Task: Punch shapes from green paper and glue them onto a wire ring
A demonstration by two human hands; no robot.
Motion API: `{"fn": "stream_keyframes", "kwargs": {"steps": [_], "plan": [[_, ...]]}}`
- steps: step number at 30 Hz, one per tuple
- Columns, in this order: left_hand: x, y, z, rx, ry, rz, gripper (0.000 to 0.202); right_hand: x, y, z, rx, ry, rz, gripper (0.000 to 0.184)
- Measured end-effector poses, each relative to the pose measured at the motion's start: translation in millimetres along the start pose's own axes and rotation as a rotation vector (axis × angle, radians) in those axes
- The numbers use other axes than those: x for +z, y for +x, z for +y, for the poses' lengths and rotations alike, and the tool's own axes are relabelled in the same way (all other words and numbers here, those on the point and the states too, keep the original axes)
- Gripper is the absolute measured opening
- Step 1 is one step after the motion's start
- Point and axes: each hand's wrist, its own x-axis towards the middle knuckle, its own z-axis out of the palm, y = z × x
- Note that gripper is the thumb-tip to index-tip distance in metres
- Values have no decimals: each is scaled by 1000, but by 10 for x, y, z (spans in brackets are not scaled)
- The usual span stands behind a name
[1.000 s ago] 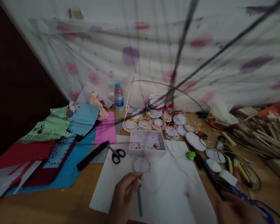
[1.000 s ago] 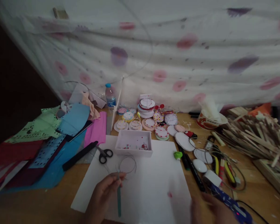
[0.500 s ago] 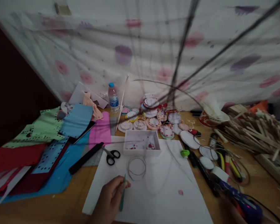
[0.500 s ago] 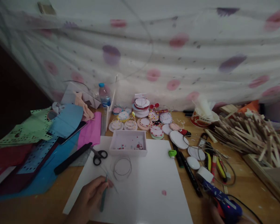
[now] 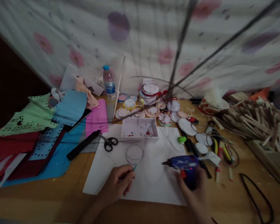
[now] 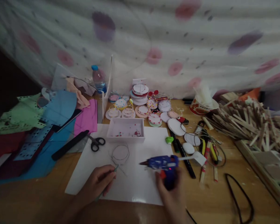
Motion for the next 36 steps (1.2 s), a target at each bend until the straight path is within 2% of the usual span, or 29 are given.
{"fn": "stream_keyframes", "kwargs": {"steps": [2, 5, 14, 27, 36], "plan": [[3, 18, -25, -1, -25, -15, 26, 317, -103, -99, 13, -49, -120, 36], [-1, 17, -63, -13, -38, 0, 27, 499, -198, -118, 33, -110, -192, 40], [-14, 33, -84, -20, -52, -1, 25, 504, -185, -107, 61, -86, -111, 38], [-9, 42, -121, -38, -71, 3, 26, 491, -193, -135, 29, -130, -148, 38], [-17, 43, -73, -30, -65, -5, 25, 482, -201, -160, 71, -151, -166, 41]]}}
